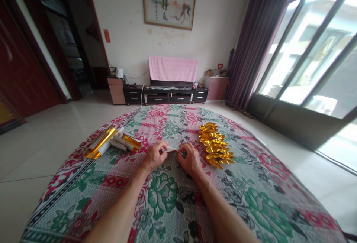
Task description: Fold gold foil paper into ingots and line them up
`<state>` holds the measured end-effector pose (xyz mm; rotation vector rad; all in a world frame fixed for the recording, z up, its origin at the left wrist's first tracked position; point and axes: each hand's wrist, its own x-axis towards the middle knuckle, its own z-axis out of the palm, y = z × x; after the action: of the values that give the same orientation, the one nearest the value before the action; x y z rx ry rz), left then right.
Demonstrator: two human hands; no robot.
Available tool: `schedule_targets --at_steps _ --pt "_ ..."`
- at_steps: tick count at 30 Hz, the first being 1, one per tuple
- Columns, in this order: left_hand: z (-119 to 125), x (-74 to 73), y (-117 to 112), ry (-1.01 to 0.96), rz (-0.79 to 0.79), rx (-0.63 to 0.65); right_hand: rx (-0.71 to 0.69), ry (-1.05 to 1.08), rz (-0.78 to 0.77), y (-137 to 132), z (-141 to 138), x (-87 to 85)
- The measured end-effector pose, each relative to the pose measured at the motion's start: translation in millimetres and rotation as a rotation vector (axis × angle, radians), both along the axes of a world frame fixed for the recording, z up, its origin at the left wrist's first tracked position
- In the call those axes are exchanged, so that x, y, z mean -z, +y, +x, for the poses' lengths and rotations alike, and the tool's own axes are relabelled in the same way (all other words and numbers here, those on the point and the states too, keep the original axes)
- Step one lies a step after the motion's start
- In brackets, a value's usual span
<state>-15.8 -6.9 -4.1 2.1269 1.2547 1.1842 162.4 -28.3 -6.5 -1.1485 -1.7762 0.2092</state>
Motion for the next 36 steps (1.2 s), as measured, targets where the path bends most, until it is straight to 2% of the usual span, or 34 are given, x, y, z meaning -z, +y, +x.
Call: schedule_targets --at_steps 9,16,30,36 --pt "0.3 2.7 1.9 0.036 0.070 0.010 -0.149 -0.011 -0.013 -0.7 -0.2 -2.7" --pt "-0.2 1.6 1.1 -0.012 0.016 -0.011 0.001 0.026 0.006 0.0 0.3 -1.3" --pt "1.2 -1.1 -0.2 -0.059 -0.033 -0.007 -0.012 0.075 0.020 1.4 0.9 -0.9" --pt "0.8 2.0 0.8 -0.053 -0.019 0.010 -0.074 0.088 0.024 0.2 1.3 -2.9"
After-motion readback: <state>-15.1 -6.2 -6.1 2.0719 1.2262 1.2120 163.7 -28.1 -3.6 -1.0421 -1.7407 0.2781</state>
